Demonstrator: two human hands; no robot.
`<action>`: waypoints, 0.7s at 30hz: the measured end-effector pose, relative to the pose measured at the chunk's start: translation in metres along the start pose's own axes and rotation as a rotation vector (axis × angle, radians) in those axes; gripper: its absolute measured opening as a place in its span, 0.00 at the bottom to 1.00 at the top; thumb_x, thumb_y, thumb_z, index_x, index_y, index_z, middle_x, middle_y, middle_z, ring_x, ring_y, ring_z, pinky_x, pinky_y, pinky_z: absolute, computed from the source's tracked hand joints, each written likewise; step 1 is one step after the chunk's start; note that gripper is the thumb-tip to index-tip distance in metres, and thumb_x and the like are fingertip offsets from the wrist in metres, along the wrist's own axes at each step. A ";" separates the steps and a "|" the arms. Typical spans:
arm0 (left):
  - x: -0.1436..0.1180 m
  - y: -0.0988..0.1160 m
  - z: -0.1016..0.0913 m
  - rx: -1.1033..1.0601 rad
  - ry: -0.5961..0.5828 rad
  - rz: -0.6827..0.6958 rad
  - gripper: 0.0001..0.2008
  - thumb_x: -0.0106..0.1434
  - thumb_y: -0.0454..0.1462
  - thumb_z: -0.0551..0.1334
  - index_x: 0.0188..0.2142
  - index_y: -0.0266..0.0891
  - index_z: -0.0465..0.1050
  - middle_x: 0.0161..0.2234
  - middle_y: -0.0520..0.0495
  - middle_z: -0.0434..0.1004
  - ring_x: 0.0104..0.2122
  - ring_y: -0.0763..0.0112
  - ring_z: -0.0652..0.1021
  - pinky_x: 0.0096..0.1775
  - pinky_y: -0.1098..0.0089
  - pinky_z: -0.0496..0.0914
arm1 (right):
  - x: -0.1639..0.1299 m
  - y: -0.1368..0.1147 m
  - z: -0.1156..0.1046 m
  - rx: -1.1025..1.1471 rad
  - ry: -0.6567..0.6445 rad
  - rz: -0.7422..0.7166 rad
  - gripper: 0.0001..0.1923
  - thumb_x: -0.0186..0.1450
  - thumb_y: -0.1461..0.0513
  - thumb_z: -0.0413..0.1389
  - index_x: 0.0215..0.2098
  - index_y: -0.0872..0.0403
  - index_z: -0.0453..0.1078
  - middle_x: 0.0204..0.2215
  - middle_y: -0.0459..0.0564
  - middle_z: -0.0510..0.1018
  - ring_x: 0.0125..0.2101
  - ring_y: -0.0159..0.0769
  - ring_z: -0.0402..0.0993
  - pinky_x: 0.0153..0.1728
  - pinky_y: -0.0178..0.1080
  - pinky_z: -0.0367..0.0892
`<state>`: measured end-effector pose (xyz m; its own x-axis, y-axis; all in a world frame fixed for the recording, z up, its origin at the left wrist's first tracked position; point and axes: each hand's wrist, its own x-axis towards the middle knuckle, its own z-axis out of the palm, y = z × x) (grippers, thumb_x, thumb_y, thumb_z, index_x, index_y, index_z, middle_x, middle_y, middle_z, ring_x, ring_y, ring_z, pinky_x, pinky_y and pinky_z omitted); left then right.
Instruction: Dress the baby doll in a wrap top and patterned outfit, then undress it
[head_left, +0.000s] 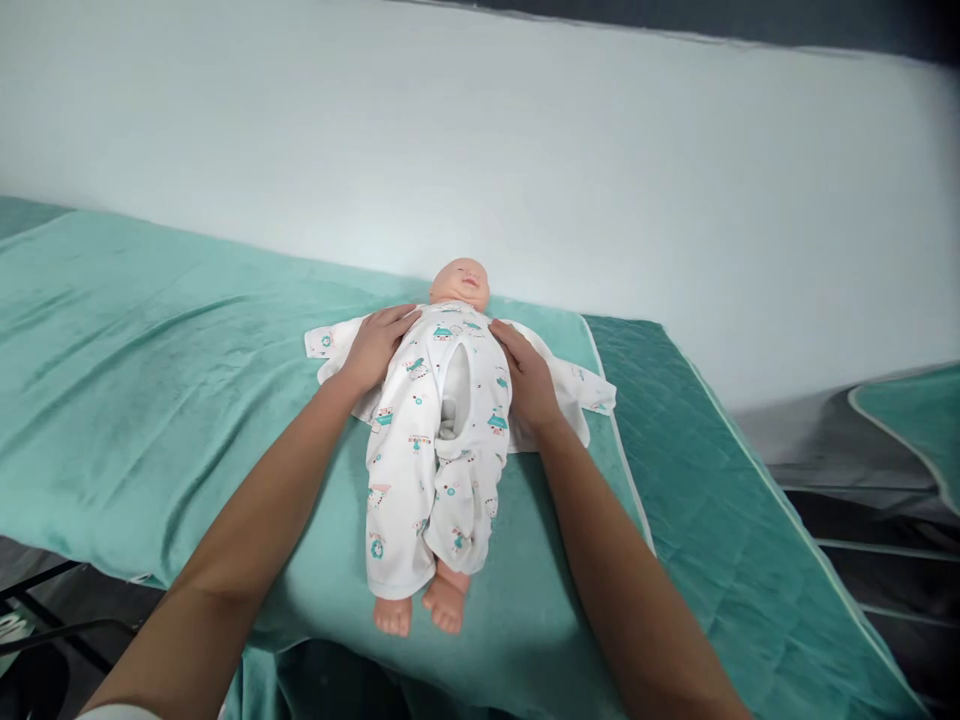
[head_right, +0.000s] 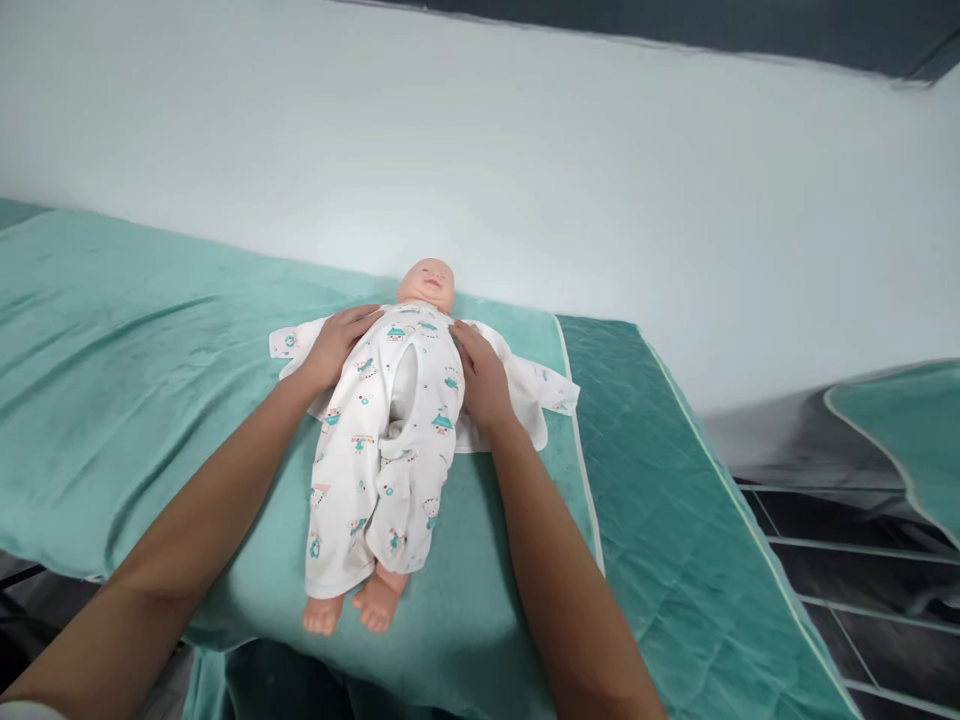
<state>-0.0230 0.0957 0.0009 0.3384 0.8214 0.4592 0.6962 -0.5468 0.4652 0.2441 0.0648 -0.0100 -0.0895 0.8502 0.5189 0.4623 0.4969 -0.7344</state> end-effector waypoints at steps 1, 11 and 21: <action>-0.005 0.001 -0.001 0.027 0.008 -0.004 0.22 0.71 0.37 0.51 0.62 0.46 0.69 0.64 0.46 0.67 0.62 0.60 0.68 0.64 0.55 0.59 | -0.005 0.000 0.000 -0.012 0.042 0.004 0.17 0.70 0.57 0.49 0.53 0.46 0.73 0.59 0.48 0.74 0.62 0.41 0.66 0.65 0.52 0.57; -0.035 0.027 -0.016 0.251 0.025 -0.111 0.15 0.67 0.32 0.54 0.49 0.41 0.74 0.52 0.37 0.74 0.54 0.51 0.69 0.53 0.53 0.66 | -0.026 -0.006 -0.002 0.036 0.018 0.399 0.13 0.60 0.57 0.55 0.39 0.54 0.77 0.37 0.52 0.84 0.38 0.43 0.78 0.44 0.47 0.72; -0.036 0.039 -0.015 -0.374 -0.025 -0.446 0.09 0.59 0.34 0.58 0.39 0.39 0.73 0.38 0.42 0.80 0.42 0.54 0.77 0.48 0.58 0.69 | -0.021 -0.012 -0.005 0.437 -0.189 0.489 0.18 0.55 0.55 0.64 0.44 0.50 0.78 0.40 0.48 0.85 0.41 0.46 0.80 0.44 0.47 0.75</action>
<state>-0.0177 0.0424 0.0143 0.0820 0.9865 0.1419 0.5051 -0.1638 0.8474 0.2446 0.0407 -0.0102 -0.1316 0.9910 0.0261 0.0935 0.0386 -0.9949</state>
